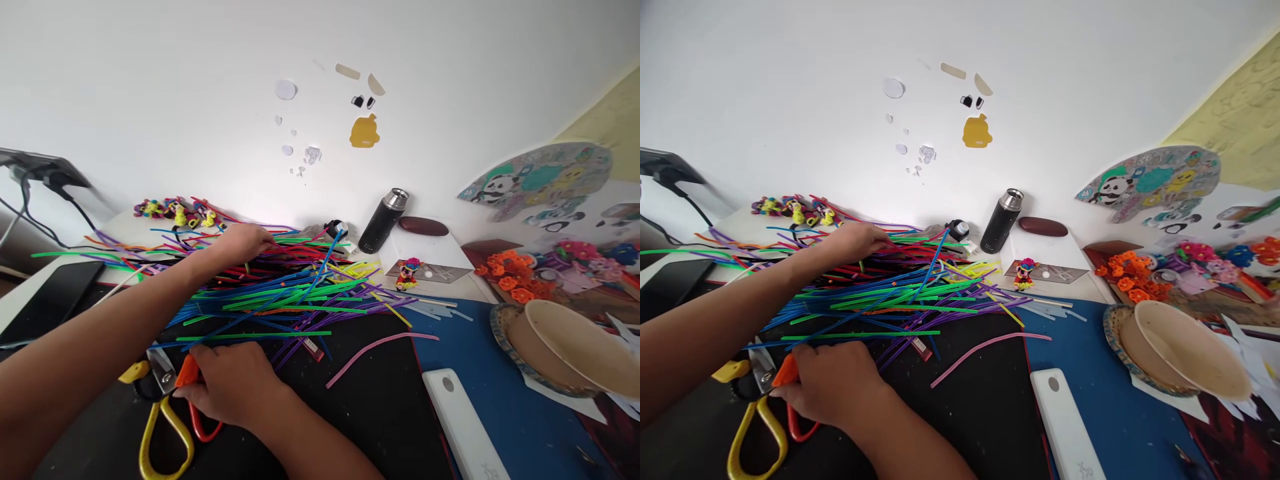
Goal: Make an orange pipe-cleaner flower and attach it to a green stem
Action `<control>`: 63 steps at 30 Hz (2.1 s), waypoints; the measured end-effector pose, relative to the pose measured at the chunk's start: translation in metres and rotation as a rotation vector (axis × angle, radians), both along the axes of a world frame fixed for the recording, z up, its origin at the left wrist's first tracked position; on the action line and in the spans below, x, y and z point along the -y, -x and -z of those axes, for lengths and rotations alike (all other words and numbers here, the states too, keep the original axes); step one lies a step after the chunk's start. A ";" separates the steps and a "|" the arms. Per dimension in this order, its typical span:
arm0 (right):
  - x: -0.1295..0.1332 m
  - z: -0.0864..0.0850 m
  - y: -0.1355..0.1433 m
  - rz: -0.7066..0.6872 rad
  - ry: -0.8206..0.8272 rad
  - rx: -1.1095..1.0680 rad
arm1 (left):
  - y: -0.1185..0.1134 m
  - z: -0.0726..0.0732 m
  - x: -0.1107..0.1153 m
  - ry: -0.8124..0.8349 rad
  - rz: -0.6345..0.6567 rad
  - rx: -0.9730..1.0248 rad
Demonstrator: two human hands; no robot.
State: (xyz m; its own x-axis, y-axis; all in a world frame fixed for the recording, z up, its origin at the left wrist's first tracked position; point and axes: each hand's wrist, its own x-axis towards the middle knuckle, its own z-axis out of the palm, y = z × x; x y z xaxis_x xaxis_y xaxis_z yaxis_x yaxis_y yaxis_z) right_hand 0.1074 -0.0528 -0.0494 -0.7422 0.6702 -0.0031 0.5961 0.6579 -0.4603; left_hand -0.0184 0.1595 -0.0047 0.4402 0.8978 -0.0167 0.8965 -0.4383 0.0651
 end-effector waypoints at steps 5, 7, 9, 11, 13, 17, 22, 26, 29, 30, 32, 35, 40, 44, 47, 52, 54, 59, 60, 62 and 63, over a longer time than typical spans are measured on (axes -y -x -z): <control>0.000 0.001 0.000 0.006 -0.003 -0.016 | 0.004 -0.018 0.003 0.023 0.002 0.018; 0.000 0.003 0.001 0.013 -0.006 -0.018 | 0.006 -0.024 0.007 0.004 -0.010 0.036; 0.000 0.004 0.001 0.015 -0.004 -0.018 | 0.007 -0.028 0.014 -0.018 -0.026 0.060; 0.000 0.004 0.001 0.012 0.006 -0.021 | 0.008 -0.029 0.022 0.003 -0.014 0.070; 0.000 0.004 0.000 0.012 0.014 -0.025 | 0.009 -0.029 0.030 0.108 0.049 0.082; 0.000 0.002 0.000 0.011 0.005 -0.037 | 0.005 -0.028 0.038 0.288 0.140 0.160; -0.001 0.002 0.000 0.003 0.006 -0.021 | -0.009 -0.016 0.031 0.111 0.059 0.104; -0.001 0.004 0.001 0.003 -0.002 -0.021 | -0.018 0.005 0.021 0.006 0.013 0.007; 0.000 0.005 0.001 0.004 -0.009 -0.020 | -0.019 0.013 0.013 -0.012 -0.010 -0.007; -0.001 0.005 0.001 0.004 -0.008 -0.018 | -0.019 0.014 0.010 -0.014 -0.014 -0.010; -0.001 0.005 0.002 0.000 -0.003 -0.010 | -0.017 0.012 0.003 -0.025 -0.020 -0.013; -0.002 0.003 0.002 -0.008 0.004 -0.002 | -0.014 0.004 -0.008 -0.086 -0.033 0.014; -0.002 0.004 0.003 0.001 0.010 0.000 | -0.016 -0.013 -0.026 -0.179 -0.106 0.141; -0.002 0.005 0.004 0.002 0.003 0.002 | -0.020 -0.023 -0.033 -0.230 -0.204 0.235; -0.002 0.006 0.004 0.005 0.004 0.004 | -0.021 -0.022 -0.034 -0.241 -0.242 0.256; -0.002 0.005 0.004 0.007 0.012 0.018 | -0.017 -0.008 -0.024 -0.112 -0.107 0.139; -0.001 0.005 0.004 0.007 0.004 0.003 | -0.017 -0.006 -0.012 -0.134 -0.042 0.161; -0.001 0.004 0.002 0.012 0.023 -0.030 | -0.017 -0.013 0.038 0.047 0.105 0.247; -0.001 0.003 0.001 0.010 0.032 -0.029 | -0.015 -0.014 0.049 0.098 0.147 0.261; -0.003 0.001 0.000 0.000 0.047 -0.025 | -0.010 -0.013 0.070 0.141 0.195 0.284; -0.003 0.000 0.000 -0.005 0.051 -0.024 | -0.006 -0.011 0.079 0.153 0.209 0.287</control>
